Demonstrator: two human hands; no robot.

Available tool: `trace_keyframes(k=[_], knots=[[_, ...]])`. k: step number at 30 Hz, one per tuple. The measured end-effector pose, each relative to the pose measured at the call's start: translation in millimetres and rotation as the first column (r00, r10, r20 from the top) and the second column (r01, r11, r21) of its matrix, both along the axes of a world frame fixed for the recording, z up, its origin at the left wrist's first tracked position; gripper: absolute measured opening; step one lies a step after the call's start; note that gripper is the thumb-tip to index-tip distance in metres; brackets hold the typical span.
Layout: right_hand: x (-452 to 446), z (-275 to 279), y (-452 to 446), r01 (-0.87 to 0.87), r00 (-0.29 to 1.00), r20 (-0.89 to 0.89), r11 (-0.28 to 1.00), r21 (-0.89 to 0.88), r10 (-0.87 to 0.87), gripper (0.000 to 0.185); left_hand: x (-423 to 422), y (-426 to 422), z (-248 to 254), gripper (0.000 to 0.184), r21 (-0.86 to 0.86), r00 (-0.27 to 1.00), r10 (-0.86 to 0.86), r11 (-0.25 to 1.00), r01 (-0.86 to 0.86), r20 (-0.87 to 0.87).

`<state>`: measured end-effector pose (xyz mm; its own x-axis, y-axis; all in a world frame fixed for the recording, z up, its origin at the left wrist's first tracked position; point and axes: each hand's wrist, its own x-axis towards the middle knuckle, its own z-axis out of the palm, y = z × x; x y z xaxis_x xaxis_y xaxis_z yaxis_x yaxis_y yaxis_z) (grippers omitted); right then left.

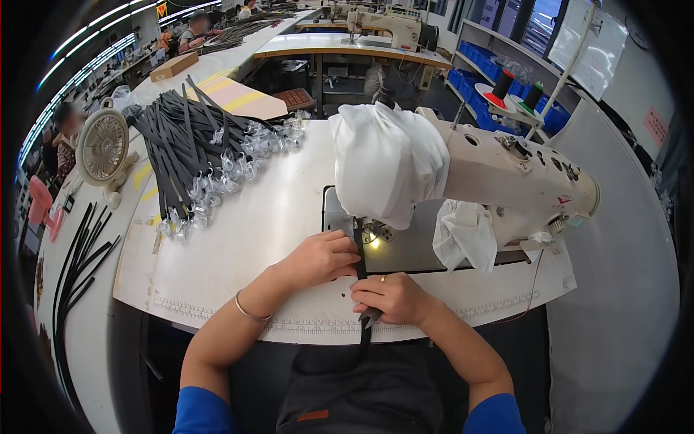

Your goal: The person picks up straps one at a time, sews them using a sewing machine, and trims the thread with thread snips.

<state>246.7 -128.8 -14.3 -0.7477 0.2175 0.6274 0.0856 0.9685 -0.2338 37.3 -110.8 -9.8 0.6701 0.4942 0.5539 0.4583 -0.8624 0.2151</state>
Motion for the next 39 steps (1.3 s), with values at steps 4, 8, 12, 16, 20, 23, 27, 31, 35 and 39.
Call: trace_keyframes(k=[4,8,12,16,20,23,27,31,35,39], knots=[[0.0,0.3,-0.1,-0.003,1.000,-0.007,1.000,-0.002,0.003,0.016,0.2,-0.7,0.7,0.025,-0.002,1.000,0.004,1.000,-0.004,-0.001],[0.9,1.1,-0.1,-0.001,1.000,0.016,1.000,-0.008,0.001,0.016,0.0,-0.3,0.7,0.025,-0.009,1.000,0.004,1.000,-0.004,-0.003],[0.5,1.2,0.0,0.003,1.000,0.001,1.000,0.000,-0.003,0.016,-0.2,-0.6,0.6,0.025,-0.009,1.000,0.011,1.000,-0.011,-0.007],[0.6,0.9,0.3,0.003,1.000,0.005,1.000,-0.004,-0.003,0.016,-0.4,-0.1,-0.3,0.025,-0.005,1.000,0.016,1.000,-0.016,-0.009],[0.5,1.6,0.3,0.003,1.000,0.012,1.000,-0.003,-0.003,0.016,-0.2,-0.7,0.1,0.025,0.000,1.000,0.021,1.000,-0.021,-0.011],[0.3,1.4,0.5,0.001,1.000,0.010,1.000,-0.007,-0.001,0.016,-0.3,-1.1,0.5,0.025,0.006,0.999,0.031,1.000,-0.031,-0.015],[0.3,1.4,0.6,0.005,1.000,0.005,1.000,0.001,-0.005,0.016,-0.6,-0.6,-0.2,0.025,0.004,0.999,0.034,0.999,-0.034,-0.023],[0.5,0.3,0.5,0.009,1.000,0.010,1.000,0.002,-0.009,0.017,-0.6,-1.4,1.9,0.025,0.012,0.998,0.039,0.999,-0.039,-0.041],[0.5,0.9,0.3,0.009,1.000,0.005,1.000,0.010,-0.009,0.017,-0.3,-1.4,1.6,0.026,0.012,0.998,0.043,0.999,-0.043,-0.039],[0.4,0.8,0.5,0.007,1.000,0.005,1.000,0.008,-0.007,0.016,-0.7,-1.9,2.4,0.027,0.003,0.997,0.051,0.999,-0.051,-0.051]])
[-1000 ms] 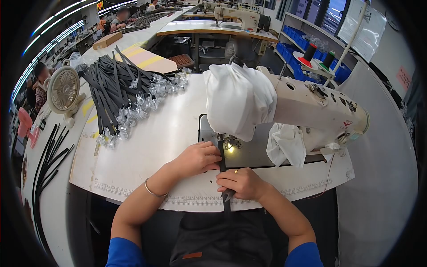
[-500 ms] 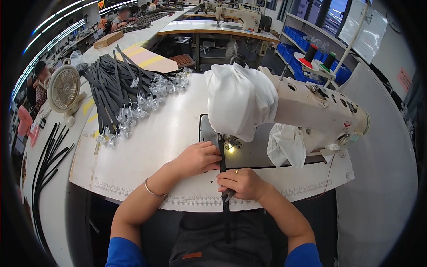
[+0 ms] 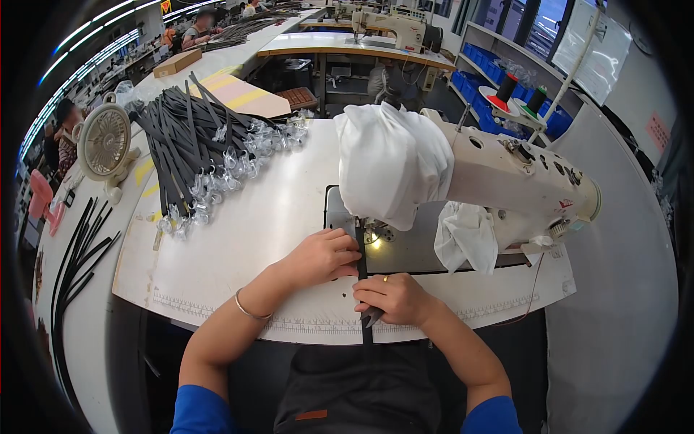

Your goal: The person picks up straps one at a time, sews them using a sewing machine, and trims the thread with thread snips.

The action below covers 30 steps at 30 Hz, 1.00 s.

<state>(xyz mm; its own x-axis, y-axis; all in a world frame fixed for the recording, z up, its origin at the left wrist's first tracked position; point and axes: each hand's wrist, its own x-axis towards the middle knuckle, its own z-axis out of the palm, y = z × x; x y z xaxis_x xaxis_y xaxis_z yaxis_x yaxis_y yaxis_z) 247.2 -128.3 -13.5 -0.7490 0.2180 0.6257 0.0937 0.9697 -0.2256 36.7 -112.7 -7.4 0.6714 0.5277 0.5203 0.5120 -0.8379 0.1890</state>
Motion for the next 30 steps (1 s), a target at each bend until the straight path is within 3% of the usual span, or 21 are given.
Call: trace_keyframes(k=[30], knots=[[0.0,5.8,-1.1,0.040,0.996,0.075,0.999,0.031,-0.042,0.017,-4.7,-1.6,-1.7,0.043,-0.070,0.986,0.165,0.984,-0.166,-0.021]])
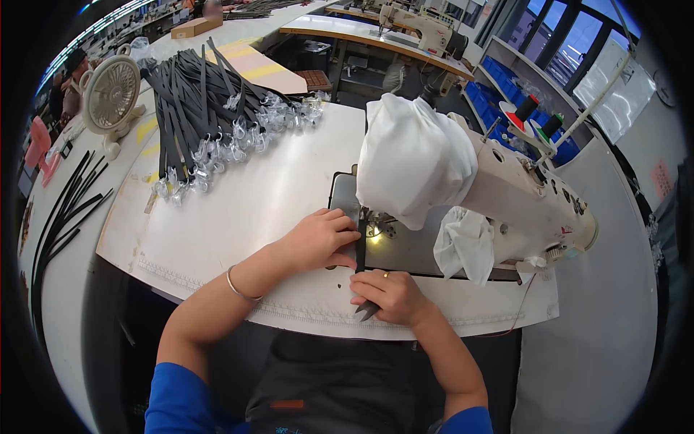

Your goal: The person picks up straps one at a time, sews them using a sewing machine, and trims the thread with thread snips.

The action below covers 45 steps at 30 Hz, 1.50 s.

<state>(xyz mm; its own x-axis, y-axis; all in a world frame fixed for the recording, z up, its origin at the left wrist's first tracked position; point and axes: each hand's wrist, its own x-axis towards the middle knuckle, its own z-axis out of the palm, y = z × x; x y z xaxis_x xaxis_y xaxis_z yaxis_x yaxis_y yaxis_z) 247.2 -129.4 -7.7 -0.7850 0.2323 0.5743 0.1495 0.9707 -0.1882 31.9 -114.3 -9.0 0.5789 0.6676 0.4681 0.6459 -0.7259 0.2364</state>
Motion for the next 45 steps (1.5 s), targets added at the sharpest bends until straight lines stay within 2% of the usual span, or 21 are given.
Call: trace_keyframes(k=[5,7,10,14,20,26,27,28,29,30,31,33,35,38,40,42,44,45], knots=[[3.4,6.8,-3.7,0.021,1.000,0.017,0.999,0.025,-0.022,0.018,-0.4,2.8,-7.7,0.041,0.039,1.000,-0.005,0.999,0.004,0.019],[10.2,17.8,-9.5,0.031,0.993,0.111,1.000,0.007,-0.031,0.019,-0.3,4.1,-9.7,0.031,0.060,0.998,-0.044,0.997,0.041,0.053],[24.9,24.8,-14.3,0.064,0.995,0.081,0.998,0.019,-0.065,0.021,0.7,5.2,-12.0,0.020,0.092,0.997,-0.061,0.994,0.057,0.047],[48.4,28.6,-17.0,0.140,0.989,0.039,0.990,0.005,-0.140,0.022,0.3,7.6,-13.7,0.017,0.094,0.996,-0.078,0.993,0.075,0.033],[68.3,29.7,-13.9,0.243,0.970,0.000,0.970,-0.011,-0.243,0.020,2.8,13.4,-16.2,0.017,0.047,0.992,-0.028,0.999,0.022,0.127],[89.7,32.1,-10.8,0.342,0.936,-0.101,0.939,0.040,-0.337,0.016,1.3,18.6,-18.2,0.017,-0.114,0.977,0.051,0.993,-0.027,0.209],[95.0,32.0,-9.8,0.342,0.936,-0.101,0.939,0.041,-0.336,0.016,0.3,25.4,-19.3,0.018,-0.137,0.974,0.127,0.985,-0.102,0.189],[100.2,32.0,-8.7,0.393,0.908,-0.161,0.920,0.008,-0.386,0.014,-0.9,33.0,-19.8,0.019,-0.157,0.965,0.202,0.972,-0.176,0.167],[105.6,31.7,-7.6,0.439,0.874,-0.218,0.898,-0.028,-0.434,0.012,-1.1,41.7,-18.9,0.019,-0.156,0.964,0.203,0.972,-0.178,0.169],[111.7,29.2,-6.8,0.459,0.845,-0.257,0.883,-0.100,-0.469,0.017,-0.7,51.5,-17.4,0.020,-0.094,0.973,0.163,0.984,-0.149,0.166],[115.1,27.8,-7.3,0.458,0.846,-0.256,0.884,-0.098,-0.467,0.017,-1.2,59.1,-16.7,0.022,-0.033,0.980,0.122,0.992,-0.118,0.160],[121.4,25.6,-7.5,0.558,0.747,-0.322,0.812,-0.169,-0.581,0.023,-3.1,69.1,-19.1,0.019,-0.024,0.991,0.060,0.998,-0.057,0.122],[135.4,20.2,-2.8,0.567,0.750,-0.344,0.817,-0.107,-0.566,0.025,-3.4,75.9,-21.3,0.016,-0.017,0.997,-0.006,1.000,0.007,0.081],[163.3,17.5,2.4,0.660,0.494,-0.448,0.657,-0.364,-0.745,0.026,-2.0,75.6,-20.3,0.015,-0.099,0.995,0.035,0.995,-0.026,0.096],[179.8,33.9,13.5,0.623,0.279,-0.534,0.573,-0.533,-0.798,0.028,-1.9,71.5,-13.1,0.013,-0.116,0.992,0.033,0.993,-0.019,0.119],[205.0,57.4,33.6,0.675,0.122,-0.608,0.515,-0.529,-0.785,0.031,-2.2,73.1,-13.3,0.013,-0.111,0.992,0.028,0.994,-0.014,0.123],[248.8,73.0,60.1,0.774,0.016,-0.637,0.413,-0.480,-0.771,0.034,-2.3,74.0,-15.2,0.013,-0.107,0.992,0.022,0.994,-0.008,0.127],[266.1,79.9,72.3,0.848,0.009,-0.658,0.354,-0.394,-0.753,0.037,-2.4,74.6,-16.7,0.013,-0.084,0.991,0.023,0.996,-0.012,0.130]])
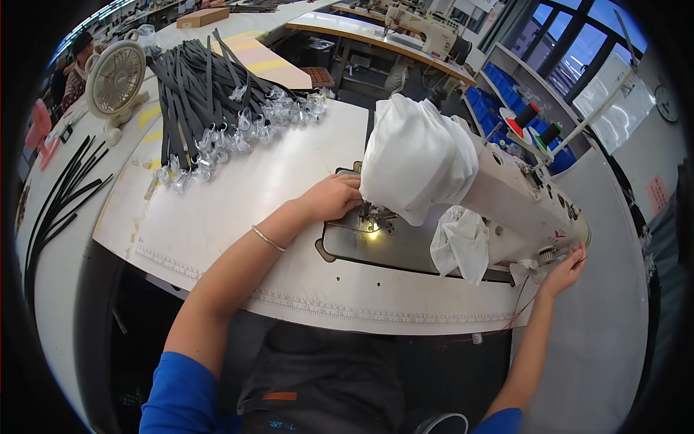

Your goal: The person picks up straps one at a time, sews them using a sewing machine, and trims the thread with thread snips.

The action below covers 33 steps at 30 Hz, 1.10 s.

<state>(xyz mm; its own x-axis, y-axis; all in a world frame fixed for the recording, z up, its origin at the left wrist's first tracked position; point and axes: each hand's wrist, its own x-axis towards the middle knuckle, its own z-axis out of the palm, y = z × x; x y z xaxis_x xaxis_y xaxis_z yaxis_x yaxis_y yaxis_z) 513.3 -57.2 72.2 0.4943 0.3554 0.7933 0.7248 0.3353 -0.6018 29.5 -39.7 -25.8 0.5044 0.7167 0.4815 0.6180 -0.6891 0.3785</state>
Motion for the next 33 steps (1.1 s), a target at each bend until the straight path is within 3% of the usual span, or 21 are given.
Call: trace_keyframes(k=[2,4,5,7,8,9,10,11,13,17,19,20,22,23,25,26,29,31,33], knots=[[41.1,11.2,24.8,0.087,0.992,0.089,0.996,0.034,-0.090,0.039,-0.4,0.8,0.3,0.013,0.025,1.000,0.003,1.000,-0.003,0.001],[98.7,15.2,50.7,0.441,0.838,0.377,0.896,-0.043,-0.394,0.044,0.1,1.2,0.4,0.013,0.011,1.000,0.013,1.000,-0.013,-0.017],[141.3,14.6,69.2,0.445,0.838,0.374,0.895,-0.045,-0.398,0.044,0.6,1.2,0.8,0.013,0.010,1.000,0.009,1.000,-0.009,-0.021],[213.6,12.9,101.3,0.713,0.613,0.621,0.681,-0.168,-0.489,0.049,1.0,0.1,0.9,0.013,-0.025,0.999,0.039,0.999,-0.039,-0.010],[218.8,17.9,102.8,0.713,0.614,0.620,0.680,-0.170,-0.489,0.049,0.4,0.8,0.1,0.013,-0.026,0.999,0.038,0.999,-0.038,-0.012],[223.7,23.5,104.9,0.519,0.839,0.412,0.753,-0.406,-0.356,0.050,-0.1,1.4,-1.1,0.014,-0.034,0.999,0.043,0.998,-0.044,-0.018],[228.0,26.4,106.3,0.255,0.967,0.141,0.781,-0.571,-0.212,0.050,-0.2,1.7,-2.7,0.014,-0.042,0.999,0.049,0.998,-0.050,-0.023],[227.4,26.0,103.3,0.256,0.967,0.144,0.780,-0.571,-0.212,0.050,0.0,2.1,-4.3,0.014,-0.043,0.999,0.049,0.998,-0.050,-0.020],[217.8,21.3,93.4,-0.013,0.975,-0.191,0.823,-0.568,-0.116,0.047,-1.6,4.0,-4.9,0.015,-0.044,0.999,0.038,0.998,-0.040,-0.036],[204.2,-20.7,76.3,-0.057,0.967,-0.249,0.906,-0.420,-0.055,0.045,-1.1,5.7,-8.1,0.014,-0.058,0.999,0.035,0.998,-0.036,-0.013],[197.0,-30.4,73.7,-0.163,0.934,-0.351,0.955,-0.246,0.069,0.046,-0.5,6.7,-11.4,0.014,-0.011,0.998,0.064,0.998,-0.064,0.015],[200.1,-30.0,74.7,-0.163,0.933,-0.353,0.956,-0.246,0.069,0.046,-1.3,2.5,-5.6,0.014,-0.010,0.998,0.064,0.998,-0.063,0.013],[208.5,-27.6,74.2,-0.113,0.952,-0.305,0.920,-0.375,-0.007,0.047,-5.1,-9.4,4.1,0.016,0.196,0.962,0.214,0.964,-0.179,-0.173],[210.4,-26.4,73.5,-0.113,0.952,-0.306,0.920,-0.375,-0.008,0.047,-3.3,-17.7,10.0,0.016,0.196,0.961,0.213,0.964,-0.178,-0.174],[212.5,-23.5,71.7,0.113,0.989,-0.023,0.855,-0.506,-0.144,0.047,2.9,-36.6,15.4,0.020,0.134,0.885,0.331,0.943,-0.303,-0.327],[212.9,-22.7,71.9,0.110,0.989,-0.028,0.854,-0.508,-0.143,0.047,5.9,-40.9,13.1,0.020,0.134,0.883,0.331,0.943,-0.303,-0.332],[214.7,-25.4,73.1,0.149,0.982,-0.001,0.780,-0.607,-0.188,0.049,12.1,-48.1,6.4,0.018,0.096,0.917,0.372,0.928,-0.361,-0.143],[215.7,-32.8,78.3,0.088,0.988,-0.080,0.902,-0.424,-0.134,0.045,13.2,-50.9,4.0,0.017,0.051,0.917,0.390,0.921,-0.387,-0.085],[184.5,-36.8,70.0,0.057,0.980,-0.155,0.916,-0.396,-0.127,0.045,12.3,-51.0,1.6,0.016,0.001,0.910,0.414,0.910,-0.414,-0.022]])
